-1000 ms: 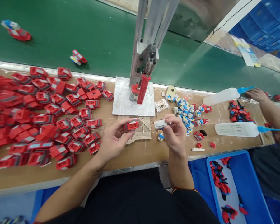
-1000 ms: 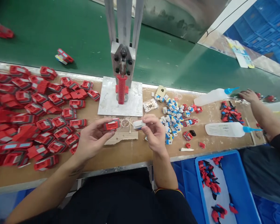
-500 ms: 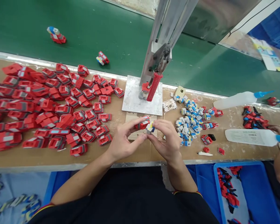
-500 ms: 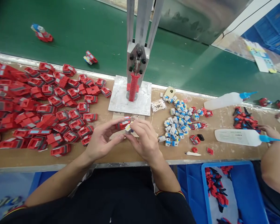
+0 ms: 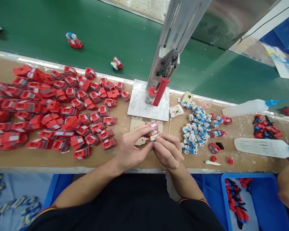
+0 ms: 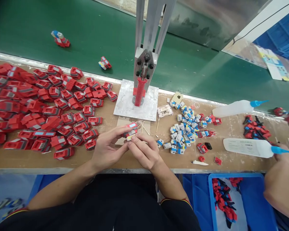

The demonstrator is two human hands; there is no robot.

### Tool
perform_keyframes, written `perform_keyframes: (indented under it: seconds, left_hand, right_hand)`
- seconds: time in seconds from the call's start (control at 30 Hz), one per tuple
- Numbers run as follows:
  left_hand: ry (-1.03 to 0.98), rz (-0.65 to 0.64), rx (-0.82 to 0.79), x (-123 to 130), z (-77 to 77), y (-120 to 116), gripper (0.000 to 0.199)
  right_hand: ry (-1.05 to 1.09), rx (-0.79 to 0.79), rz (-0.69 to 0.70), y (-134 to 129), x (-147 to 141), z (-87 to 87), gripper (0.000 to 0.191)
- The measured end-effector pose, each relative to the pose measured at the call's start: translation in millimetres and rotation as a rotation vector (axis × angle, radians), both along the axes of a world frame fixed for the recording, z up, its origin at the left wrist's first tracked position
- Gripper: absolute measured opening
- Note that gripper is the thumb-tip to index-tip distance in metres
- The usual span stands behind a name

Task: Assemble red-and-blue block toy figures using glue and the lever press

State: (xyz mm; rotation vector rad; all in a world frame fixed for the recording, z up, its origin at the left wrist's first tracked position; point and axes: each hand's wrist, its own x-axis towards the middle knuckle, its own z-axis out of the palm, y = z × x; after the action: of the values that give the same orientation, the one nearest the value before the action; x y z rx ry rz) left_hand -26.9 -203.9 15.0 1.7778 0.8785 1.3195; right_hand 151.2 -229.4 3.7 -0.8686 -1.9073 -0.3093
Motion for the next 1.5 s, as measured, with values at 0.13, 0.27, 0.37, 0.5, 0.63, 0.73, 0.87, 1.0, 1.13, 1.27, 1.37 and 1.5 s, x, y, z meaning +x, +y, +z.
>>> perform_keyframes:
  seconds: [0.13,0.27,0.37,0.5,0.63,0.73,0.87,1.0,1.13,1.27,1.37,1.5]
  left_hand:
    - [-0.078,-0.081,0.113,-8.4,0.8,-0.9,0.049]
    - [-0.146,-0.22,0.152,-15.2,-4.1,-4.6,0.076]
    - [-0.137,-0.249,0.158,-17.0,-6.2,-5.3,0.078]
    - [-0.115,-0.258,0.215,-16.2,-2.2,-1.1,0.065]
    - [-0.056,-0.232,0.291,-17.1,5.1,3.2,0.058]
    - [-0.004,-0.209,0.322,-19.4,14.5,6.3,0.053]
    - [0.076,-0.225,0.383,-18.1,35.0,14.7,0.053]
    - [0.238,-0.198,0.503,-12.5,50.4,22.2,0.05]
    - [0.376,0.005,0.571,-19.3,44.9,48.6,0.072]
    - [0.631,0.048,0.378,-35.8,36.6,146.4,0.052]
    - [0.979,0.222,-0.035,-39.5,38.3,242.8,0.037]
    - [1.057,0.181,-0.168,-22.0,30.1,324.9,0.059]
  right_hand:
    - [0.206,-0.089,0.029,0.5,11.0,2.8,0.061]
    - [0.407,-0.541,0.273,2.7,17.1,10.6,0.077]
    - [0.469,-0.687,0.476,2.3,17.8,14.1,0.066]
    - [0.57,-0.679,0.498,1.5,14.9,11.4,0.063]
    - [0.625,-0.704,0.578,2.7,12.7,9.2,0.065]
    - [0.635,-0.749,0.597,5.3,12.4,14.4,0.061]
    - [0.699,-0.774,0.641,8.8,9.4,24.0,0.056]
    - [0.881,-0.818,0.623,8.1,0.2,27.4,0.054]
    - [1.067,-0.744,0.402,7.0,1.5,25.2,0.052]
    - [1.298,-0.632,0.163,8.4,28.4,21.0,0.055]
    - [1.4,-0.588,0.039,11.8,51.8,12.7,0.058]
    - [1.408,-0.591,0.028,19.3,67.6,-4.1,0.053]
